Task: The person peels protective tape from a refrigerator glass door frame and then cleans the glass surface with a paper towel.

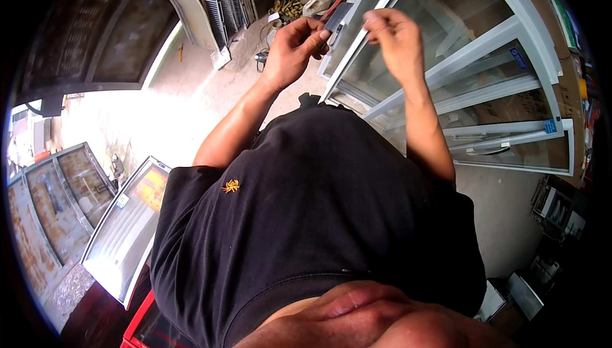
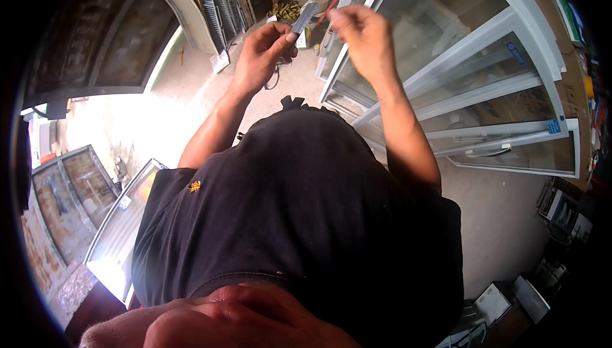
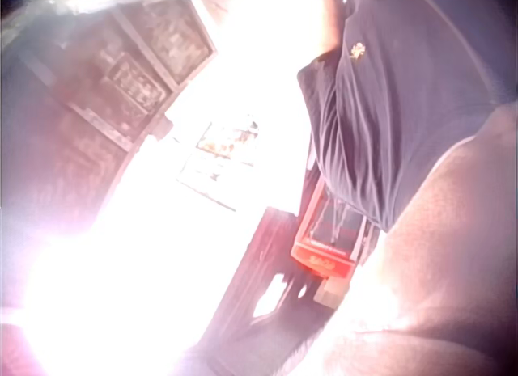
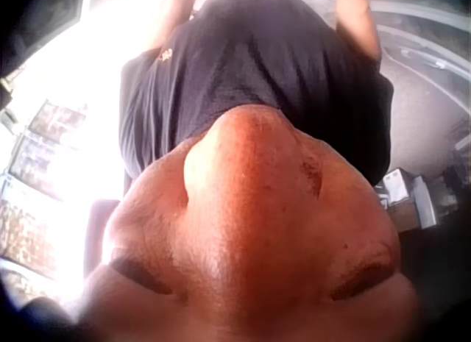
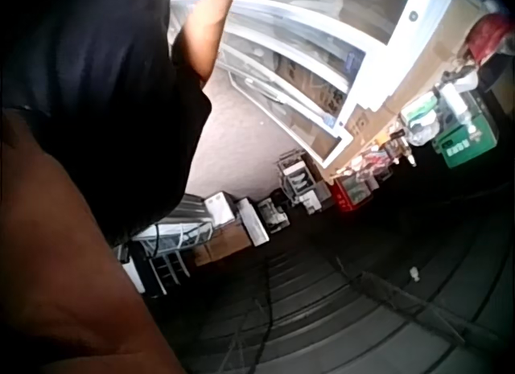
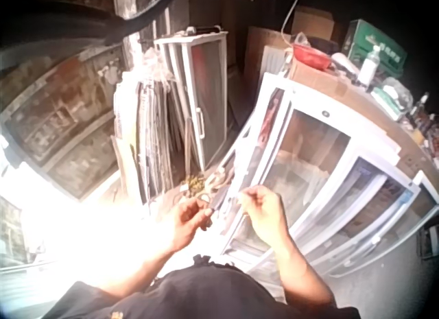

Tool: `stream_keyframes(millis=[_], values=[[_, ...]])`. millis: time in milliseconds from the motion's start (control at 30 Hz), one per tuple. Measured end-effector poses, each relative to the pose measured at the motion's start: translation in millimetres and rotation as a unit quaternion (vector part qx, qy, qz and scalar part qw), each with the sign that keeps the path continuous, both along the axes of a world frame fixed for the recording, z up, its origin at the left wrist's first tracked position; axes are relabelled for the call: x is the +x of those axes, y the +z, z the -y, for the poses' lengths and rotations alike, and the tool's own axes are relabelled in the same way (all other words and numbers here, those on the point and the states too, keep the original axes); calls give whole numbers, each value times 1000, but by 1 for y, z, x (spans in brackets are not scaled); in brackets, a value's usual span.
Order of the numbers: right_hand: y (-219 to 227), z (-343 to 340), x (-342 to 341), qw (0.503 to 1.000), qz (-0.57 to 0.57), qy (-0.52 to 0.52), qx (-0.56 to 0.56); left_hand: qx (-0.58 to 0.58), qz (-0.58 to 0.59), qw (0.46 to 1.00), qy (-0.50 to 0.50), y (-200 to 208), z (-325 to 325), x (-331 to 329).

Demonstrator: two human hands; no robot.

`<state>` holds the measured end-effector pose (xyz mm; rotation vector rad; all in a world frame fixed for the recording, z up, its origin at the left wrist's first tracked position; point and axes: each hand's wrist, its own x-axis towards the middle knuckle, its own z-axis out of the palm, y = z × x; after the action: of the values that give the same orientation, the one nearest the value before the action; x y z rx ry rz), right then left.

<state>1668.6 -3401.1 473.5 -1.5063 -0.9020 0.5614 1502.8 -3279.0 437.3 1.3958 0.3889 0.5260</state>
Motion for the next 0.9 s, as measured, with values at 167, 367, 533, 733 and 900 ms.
stream_keyframes(millis=[167, 367, 533, 733, 900], values=[[-18, -6, -24, 980, -152, 127, -5, 20, 21, 1000, 9, -4, 12, 7], [-30, -3, -12, 982, -162, 102, -9, 126, -19, 992, -2, -8, 22, 8], [-26, 2, 4, 980, -164, 108, -23, 82, -31, 994, -67, 2, 17, 10], [-14, -4, 33, 987, -154, 2, 50, 45, -16, 996, -72, 10, 18, 14], [-22, 12, 65, 990, -128, -6, 59, 11, 6, 998, -58, 0, 22, 23]])
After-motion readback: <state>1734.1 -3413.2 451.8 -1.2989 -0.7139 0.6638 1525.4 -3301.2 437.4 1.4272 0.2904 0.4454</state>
